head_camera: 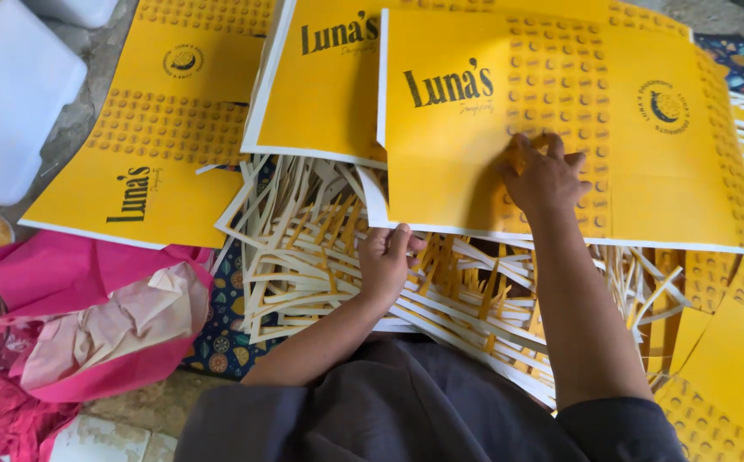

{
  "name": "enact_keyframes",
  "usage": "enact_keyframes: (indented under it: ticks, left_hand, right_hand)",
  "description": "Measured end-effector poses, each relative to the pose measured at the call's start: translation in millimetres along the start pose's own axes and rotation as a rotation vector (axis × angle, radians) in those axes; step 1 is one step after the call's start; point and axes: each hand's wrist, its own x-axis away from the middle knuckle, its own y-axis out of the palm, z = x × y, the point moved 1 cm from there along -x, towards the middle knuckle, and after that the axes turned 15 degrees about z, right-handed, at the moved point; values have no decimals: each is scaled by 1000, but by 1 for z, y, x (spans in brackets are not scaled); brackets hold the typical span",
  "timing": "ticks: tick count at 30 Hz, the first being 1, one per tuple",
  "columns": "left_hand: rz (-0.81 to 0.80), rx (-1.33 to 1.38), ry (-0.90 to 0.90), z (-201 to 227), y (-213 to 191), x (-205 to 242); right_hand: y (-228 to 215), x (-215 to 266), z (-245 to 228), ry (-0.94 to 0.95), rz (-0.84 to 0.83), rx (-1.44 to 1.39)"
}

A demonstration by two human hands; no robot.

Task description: Removing waste paper strips from the edges of printed paper bags and stacking them

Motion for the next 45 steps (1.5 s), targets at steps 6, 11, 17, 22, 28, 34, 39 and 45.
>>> enact_keyframes:
  ticks: [6, 11, 17, 22, 28, 34, 39, 45]
  left_hand:
    - [3, -19, -41, -3, -2, -7]
    - [93, 15, -150, -9, -1, -21]
    - [125, 44, -98, -18, 1, -27]
    - [130, 52, -43, -16, -4, -15]
    - [179, 103, -21, -4, -24, -6]
    - [178, 165, -61, 13, -45, -4]
    - [189, 130, -20, 19, -68, -9]
    - [246, 115, 131, 22, -89, -6]
  right_hand:
    - [17, -7, -1, -77, 29, -80]
    - [11, 13, -39, -231, 120, -224]
    - [-23, 15, -60, -192, 28, -165]
    - [-36, 12, -72, -123, -28, -127]
    - [-34, -1, -77, -68, -67, -176]
    - [-32, 55, -28, 57, 42, -1042]
    - [32, 148, 10, 396, -261, -1815]
    - [77, 198, 41, 854, -354, -1927]
